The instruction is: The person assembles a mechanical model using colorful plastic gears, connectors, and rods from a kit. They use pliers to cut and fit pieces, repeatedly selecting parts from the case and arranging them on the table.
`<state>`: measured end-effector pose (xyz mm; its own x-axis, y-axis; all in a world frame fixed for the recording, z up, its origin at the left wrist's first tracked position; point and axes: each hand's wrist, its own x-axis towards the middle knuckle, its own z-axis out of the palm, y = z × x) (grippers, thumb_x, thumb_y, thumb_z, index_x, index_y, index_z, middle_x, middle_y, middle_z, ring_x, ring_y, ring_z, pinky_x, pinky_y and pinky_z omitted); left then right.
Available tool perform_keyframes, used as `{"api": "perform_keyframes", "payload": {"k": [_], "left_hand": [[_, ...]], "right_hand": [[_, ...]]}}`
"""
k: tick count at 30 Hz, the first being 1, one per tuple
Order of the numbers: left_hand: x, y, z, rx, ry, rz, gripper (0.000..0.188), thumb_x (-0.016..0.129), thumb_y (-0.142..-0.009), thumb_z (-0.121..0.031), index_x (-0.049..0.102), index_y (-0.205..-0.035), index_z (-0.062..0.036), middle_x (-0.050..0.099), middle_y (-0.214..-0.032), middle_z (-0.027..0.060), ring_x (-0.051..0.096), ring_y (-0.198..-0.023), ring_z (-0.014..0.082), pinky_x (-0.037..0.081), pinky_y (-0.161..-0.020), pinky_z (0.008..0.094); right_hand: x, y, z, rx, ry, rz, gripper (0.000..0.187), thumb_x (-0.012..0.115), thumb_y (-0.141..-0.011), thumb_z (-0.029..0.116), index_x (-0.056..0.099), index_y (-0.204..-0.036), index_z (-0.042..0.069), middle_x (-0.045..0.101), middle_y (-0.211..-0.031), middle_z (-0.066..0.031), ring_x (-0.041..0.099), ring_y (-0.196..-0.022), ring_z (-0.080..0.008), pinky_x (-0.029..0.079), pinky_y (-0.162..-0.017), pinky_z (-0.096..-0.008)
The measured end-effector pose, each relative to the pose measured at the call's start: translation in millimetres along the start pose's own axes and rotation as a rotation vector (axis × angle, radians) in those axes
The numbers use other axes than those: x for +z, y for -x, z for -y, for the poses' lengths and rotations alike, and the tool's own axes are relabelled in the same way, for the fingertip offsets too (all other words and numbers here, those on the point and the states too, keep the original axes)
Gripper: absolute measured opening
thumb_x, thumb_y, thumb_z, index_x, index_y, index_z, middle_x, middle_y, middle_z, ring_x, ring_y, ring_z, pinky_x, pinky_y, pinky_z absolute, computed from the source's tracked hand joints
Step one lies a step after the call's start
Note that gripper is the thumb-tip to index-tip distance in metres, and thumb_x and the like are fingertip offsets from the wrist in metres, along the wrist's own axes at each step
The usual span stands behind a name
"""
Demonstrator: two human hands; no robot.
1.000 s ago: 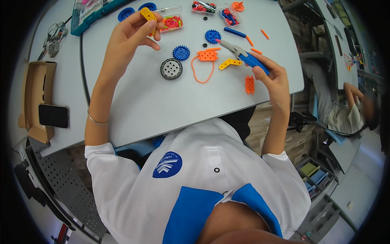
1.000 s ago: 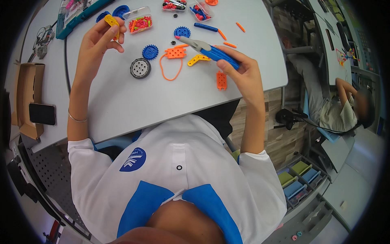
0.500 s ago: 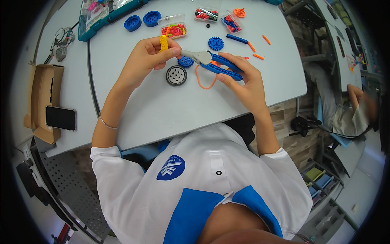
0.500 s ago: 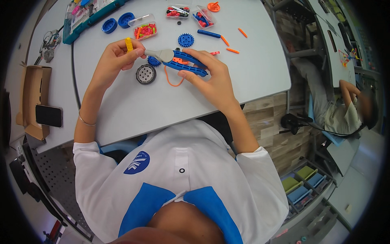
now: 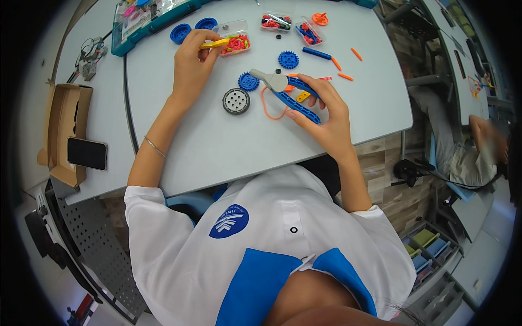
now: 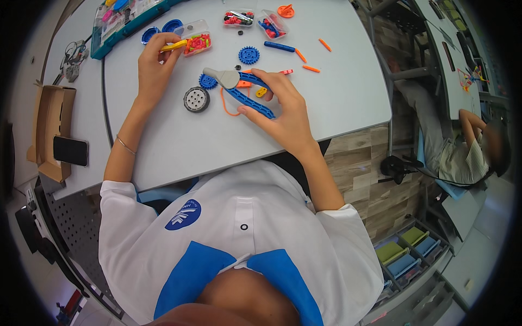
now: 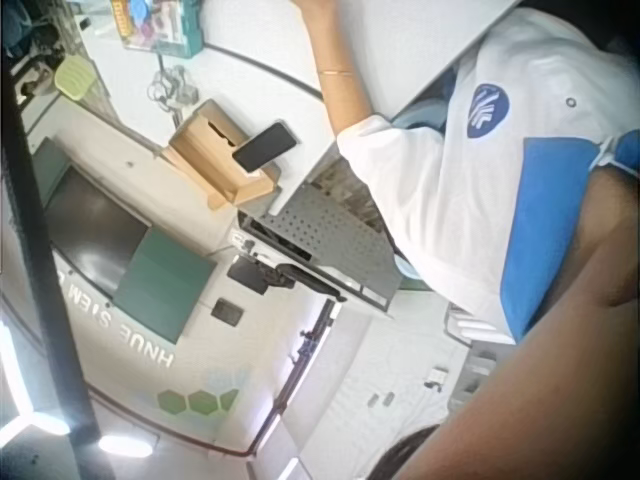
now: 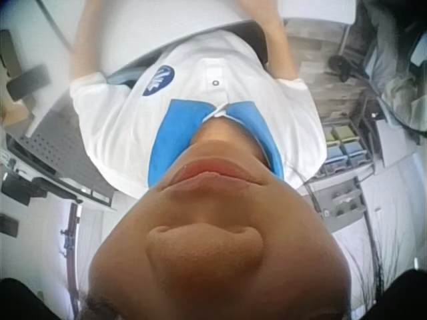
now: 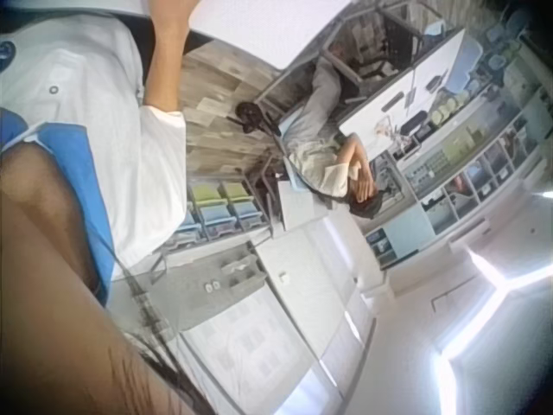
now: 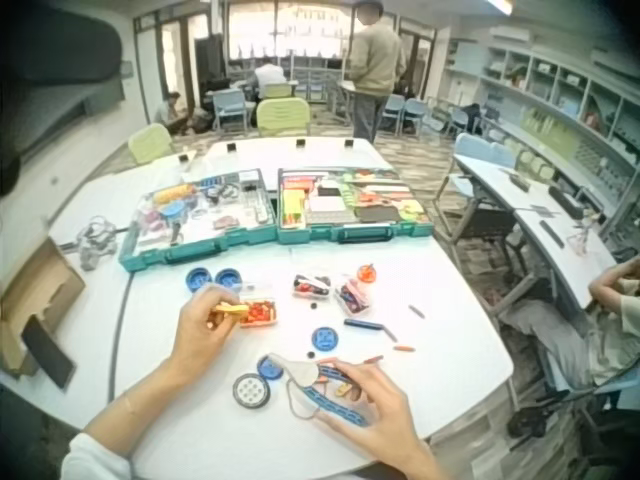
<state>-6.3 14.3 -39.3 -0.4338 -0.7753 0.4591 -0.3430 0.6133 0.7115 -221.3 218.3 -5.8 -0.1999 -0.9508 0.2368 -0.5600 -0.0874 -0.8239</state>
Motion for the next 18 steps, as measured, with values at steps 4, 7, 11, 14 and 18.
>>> {"api": "perform_keyframes", "payload": {"k": [4,7,11,14,18], "left_hand": [[-7,1,-7,-0.259,0.305,0.093,0.019,0.063,-0.099,-0.02,0.065,-0.105,-0.0019,0.058,-0.081,0.0004,0.042,-0.065,0.0037,0.035,-0.055,0.0196],[-23,-1,-36,-0.532,0.666,0.322,0.034,0.05,-0.105,-0.032,0.065,-0.105,-0.0014,0.056,-0.079,0.0005,0.04,-0.064,0.0044,0.033,-0.053,0.0197],[-27,6,-40,-0.614,1.025,0.511,0.048,0.038,-0.108,-0.039,0.064,-0.11,0.0004,0.053,-0.083,-0.0012,0.041,-0.067,0.0052,0.032,-0.055,0.0185],[-26,11,-46,-0.628,1.078,0.475,0.046,0.041,-0.108,-0.038,0.063,-0.114,0.0017,0.053,-0.09,-0.0008,0.041,-0.07,0.0038,0.033,-0.055,0.0173],[-30,8,-46,-0.616,1.193,0.548,0.043,0.045,-0.107,-0.036,0.06,-0.12,0.003,0.051,-0.095,0.0005,0.042,-0.072,0.0026,0.036,-0.058,0.017]], "right_hand": [[3,0,2,-0.023,-0.006,-0.005,0.064,0.086,-0.073,0.022,0.062,-0.129,0.005,0.064,-0.108,-0.0069,0.053,-0.079,-0.0158,0.047,-0.071,-0.0293],[4,0,4,-0.062,-0.002,-0.034,0.065,0.087,-0.072,0.022,0.062,-0.129,0.005,0.065,-0.109,-0.0072,0.054,-0.079,-0.0163,0.047,-0.072,-0.0295],[8,-1,11,-0.118,0.007,-0.051,0.066,0.088,-0.071,0.021,0.062,-0.129,0.004,0.064,-0.11,-0.0088,0.054,-0.079,-0.0167,0.047,-0.071,-0.0295],[12,-2,15,-0.177,0.029,-0.072,0.066,0.088,-0.07,0.02,0.062,-0.129,0.004,0.064,-0.11,-0.0097,0.054,-0.079,-0.0171,0.047,-0.069,-0.0297],[14,-4,14,-0.204,0.066,-0.085,0.067,0.088,-0.07,0.02,0.062,-0.129,0.004,0.065,-0.112,-0.0104,0.055,-0.08,-0.0173,0.047,-0.069,-0.0297]]}}
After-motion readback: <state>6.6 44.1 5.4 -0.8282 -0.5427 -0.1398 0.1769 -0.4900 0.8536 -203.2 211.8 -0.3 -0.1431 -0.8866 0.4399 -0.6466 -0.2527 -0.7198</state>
